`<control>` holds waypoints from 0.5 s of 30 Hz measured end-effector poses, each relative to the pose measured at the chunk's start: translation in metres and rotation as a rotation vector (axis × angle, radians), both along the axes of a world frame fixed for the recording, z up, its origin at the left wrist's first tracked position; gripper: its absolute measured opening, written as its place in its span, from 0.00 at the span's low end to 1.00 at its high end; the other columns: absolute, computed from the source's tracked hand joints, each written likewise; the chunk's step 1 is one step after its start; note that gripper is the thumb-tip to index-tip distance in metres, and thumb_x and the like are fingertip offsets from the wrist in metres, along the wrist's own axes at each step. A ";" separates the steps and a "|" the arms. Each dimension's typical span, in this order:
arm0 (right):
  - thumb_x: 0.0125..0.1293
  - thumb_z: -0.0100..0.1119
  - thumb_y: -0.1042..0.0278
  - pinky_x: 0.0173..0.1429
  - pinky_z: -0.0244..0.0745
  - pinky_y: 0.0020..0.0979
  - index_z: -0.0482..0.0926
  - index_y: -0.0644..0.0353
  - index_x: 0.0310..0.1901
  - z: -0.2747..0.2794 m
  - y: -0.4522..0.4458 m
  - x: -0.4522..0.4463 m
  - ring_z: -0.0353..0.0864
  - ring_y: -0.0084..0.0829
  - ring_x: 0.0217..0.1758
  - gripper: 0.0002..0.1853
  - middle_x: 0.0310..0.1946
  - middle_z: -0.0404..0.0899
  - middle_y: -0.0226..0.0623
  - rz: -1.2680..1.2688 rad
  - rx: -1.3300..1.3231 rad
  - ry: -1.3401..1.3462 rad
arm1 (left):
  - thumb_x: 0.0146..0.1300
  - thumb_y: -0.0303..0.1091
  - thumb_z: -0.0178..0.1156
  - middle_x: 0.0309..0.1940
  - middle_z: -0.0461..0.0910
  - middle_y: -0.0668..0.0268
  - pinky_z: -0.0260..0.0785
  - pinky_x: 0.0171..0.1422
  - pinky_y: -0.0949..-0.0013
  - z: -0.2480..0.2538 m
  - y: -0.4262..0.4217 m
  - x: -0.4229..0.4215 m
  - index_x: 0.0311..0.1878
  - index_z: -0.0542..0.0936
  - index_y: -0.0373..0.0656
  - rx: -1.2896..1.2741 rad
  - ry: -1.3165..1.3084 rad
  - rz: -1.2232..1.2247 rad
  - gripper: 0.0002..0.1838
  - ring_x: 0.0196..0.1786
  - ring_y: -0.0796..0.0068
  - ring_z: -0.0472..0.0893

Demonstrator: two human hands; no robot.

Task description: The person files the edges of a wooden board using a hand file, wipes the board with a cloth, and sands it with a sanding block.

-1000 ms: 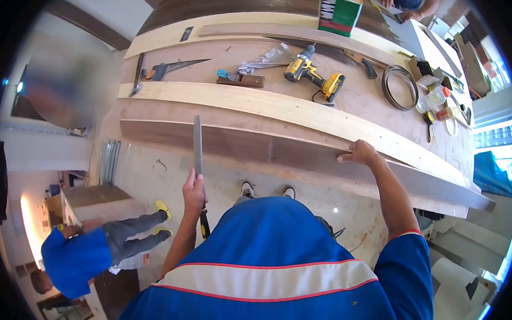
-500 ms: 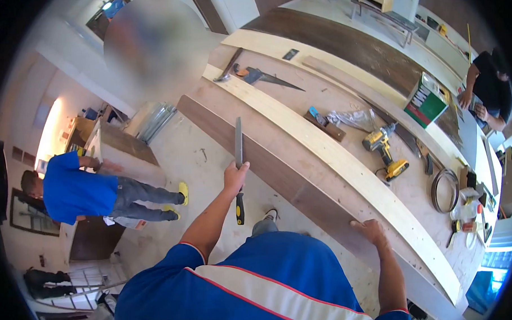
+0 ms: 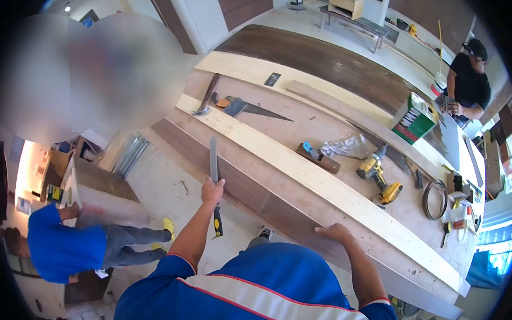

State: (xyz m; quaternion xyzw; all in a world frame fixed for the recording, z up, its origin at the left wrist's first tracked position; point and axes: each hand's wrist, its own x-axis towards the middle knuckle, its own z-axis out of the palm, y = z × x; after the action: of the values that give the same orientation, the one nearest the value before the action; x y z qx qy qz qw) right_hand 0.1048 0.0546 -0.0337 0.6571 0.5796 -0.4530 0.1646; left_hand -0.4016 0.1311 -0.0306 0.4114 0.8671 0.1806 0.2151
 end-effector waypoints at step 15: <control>0.42 0.83 0.47 0.83 0.50 0.57 0.64 0.58 0.75 0.059 -0.045 -0.130 0.55 0.54 0.81 0.58 0.73 0.63 0.53 0.039 0.586 -0.148 | 0.65 0.46 0.64 0.32 0.86 0.46 0.79 0.40 0.45 0.038 0.025 -0.010 0.74 0.69 0.38 0.040 0.135 -0.987 0.37 0.32 0.45 0.86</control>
State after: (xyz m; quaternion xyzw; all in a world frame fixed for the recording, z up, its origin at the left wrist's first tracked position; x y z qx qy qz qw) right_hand -0.0256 0.0094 0.0258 0.6965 0.6847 -0.2139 0.0186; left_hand -0.4112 0.1563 0.0071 0.7875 0.5775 0.0467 0.2103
